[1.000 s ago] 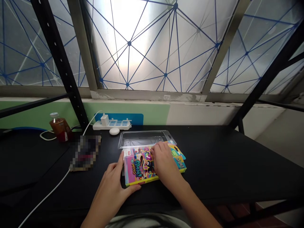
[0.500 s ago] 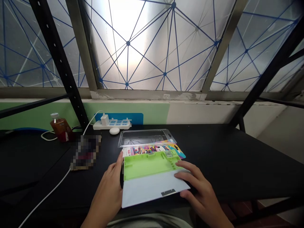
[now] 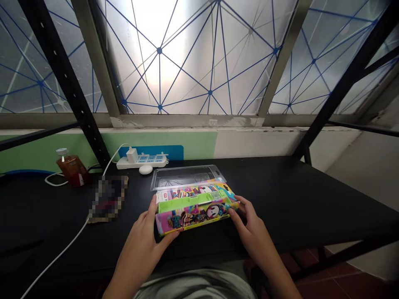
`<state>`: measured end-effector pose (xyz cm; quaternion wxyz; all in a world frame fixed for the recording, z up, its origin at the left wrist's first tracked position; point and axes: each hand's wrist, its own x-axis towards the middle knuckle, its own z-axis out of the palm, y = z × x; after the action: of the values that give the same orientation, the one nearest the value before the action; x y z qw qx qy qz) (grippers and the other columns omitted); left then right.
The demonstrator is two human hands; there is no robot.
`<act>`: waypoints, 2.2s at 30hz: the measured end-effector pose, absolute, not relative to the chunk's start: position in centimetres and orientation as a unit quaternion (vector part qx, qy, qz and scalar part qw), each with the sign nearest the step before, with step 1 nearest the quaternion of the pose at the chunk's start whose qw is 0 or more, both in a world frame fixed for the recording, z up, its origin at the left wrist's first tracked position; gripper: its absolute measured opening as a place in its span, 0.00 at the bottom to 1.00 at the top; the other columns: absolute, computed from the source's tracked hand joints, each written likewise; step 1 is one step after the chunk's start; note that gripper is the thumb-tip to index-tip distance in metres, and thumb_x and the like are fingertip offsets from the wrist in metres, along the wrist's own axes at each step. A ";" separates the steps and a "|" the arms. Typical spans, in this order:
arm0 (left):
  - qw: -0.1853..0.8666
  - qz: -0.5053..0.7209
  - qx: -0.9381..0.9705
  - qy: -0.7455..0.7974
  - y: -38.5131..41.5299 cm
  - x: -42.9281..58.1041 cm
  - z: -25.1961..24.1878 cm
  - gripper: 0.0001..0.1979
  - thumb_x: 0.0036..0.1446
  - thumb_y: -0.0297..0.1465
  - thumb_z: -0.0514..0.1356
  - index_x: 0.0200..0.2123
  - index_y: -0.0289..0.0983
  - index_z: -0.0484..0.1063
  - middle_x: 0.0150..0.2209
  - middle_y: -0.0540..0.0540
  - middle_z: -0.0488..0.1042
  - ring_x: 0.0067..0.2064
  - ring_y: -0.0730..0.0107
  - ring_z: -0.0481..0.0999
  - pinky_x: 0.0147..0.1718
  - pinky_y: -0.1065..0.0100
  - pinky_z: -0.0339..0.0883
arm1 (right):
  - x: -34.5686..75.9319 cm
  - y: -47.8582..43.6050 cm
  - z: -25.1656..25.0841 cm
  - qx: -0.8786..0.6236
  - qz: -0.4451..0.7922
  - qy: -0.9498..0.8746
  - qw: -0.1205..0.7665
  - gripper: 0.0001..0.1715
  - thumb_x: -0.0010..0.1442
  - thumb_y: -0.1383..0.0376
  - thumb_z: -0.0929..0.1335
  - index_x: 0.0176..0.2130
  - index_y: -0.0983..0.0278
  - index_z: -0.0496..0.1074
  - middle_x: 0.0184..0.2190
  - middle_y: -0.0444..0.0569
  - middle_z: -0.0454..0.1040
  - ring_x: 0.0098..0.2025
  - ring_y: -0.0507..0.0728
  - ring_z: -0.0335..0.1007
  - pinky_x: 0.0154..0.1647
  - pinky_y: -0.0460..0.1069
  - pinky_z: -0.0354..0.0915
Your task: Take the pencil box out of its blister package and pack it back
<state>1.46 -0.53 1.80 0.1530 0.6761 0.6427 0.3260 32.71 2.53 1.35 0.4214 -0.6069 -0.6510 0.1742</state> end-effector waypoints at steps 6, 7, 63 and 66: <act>0.154 0.321 0.670 0.651 -0.7 1.4 1.2 0.47 0.63 0.49 0.60 0.76 0.43 0.39 0.62 0.37 0.71 0.63 0.41 0.71 0.60 0.45 0.64 | 32.7 2.8 0.6 -0.610 0.128 -0.659 0.420 0.28 0.66 0.47 0.68 0.58 0.60 0.71 0.52 0.56 0.82 0.53 0.68 0.79 0.52 0.62 0.74; 0.155 0.328 0.668 0.650 -0.8 1.4 1.2 0.47 0.63 0.49 0.60 0.76 0.44 0.39 0.62 0.38 0.71 0.64 0.42 0.70 0.60 0.46 0.64 | 32.7 2.7 0.5 -0.607 0.121 -0.663 0.421 0.29 0.65 0.47 0.69 0.57 0.60 0.72 0.51 0.55 0.82 0.52 0.68 0.80 0.51 0.62 0.75; -0.032 0.163 0.821 0.547 16.8 4.3 4.7 0.19 0.69 0.38 0.63 0.59 0.39 0.70 0.60 0.40 0.72 0.54 0.54 0.77 0.51 0.48 0.74 | 25.9 11.0 4.8 -0.368 0.123 -0.906 0.171 0.24 0.67 0.50 0.70 0.55 0.62 0.71 0.58 0.58 0.69 0.61 0.67 0.62 0.62 0.60 0.61; -0.033 0.163 0.816 0.553 16.8 4.4 4.7 0.19 0.69 0.38 0.63 0.59 0.38 0.71 0.59 0.40 0.72 0.54 0.54 0.77 0.51 0.49 0.75 | 25.7 11.0 4.9 -0.379 0.116 -0.903 0.168 0.22 0.65 0.50 0.72 0.50 0.61 0.70 0.55 0.57 0.70 0.58 0.66 0.64 0.60 0.60 0.62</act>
<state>4.44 16.81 4.72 -0.0335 0.8162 0.5532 0.1630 25.66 11.00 4.94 0.1680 -0.3786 -0.9028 0.1162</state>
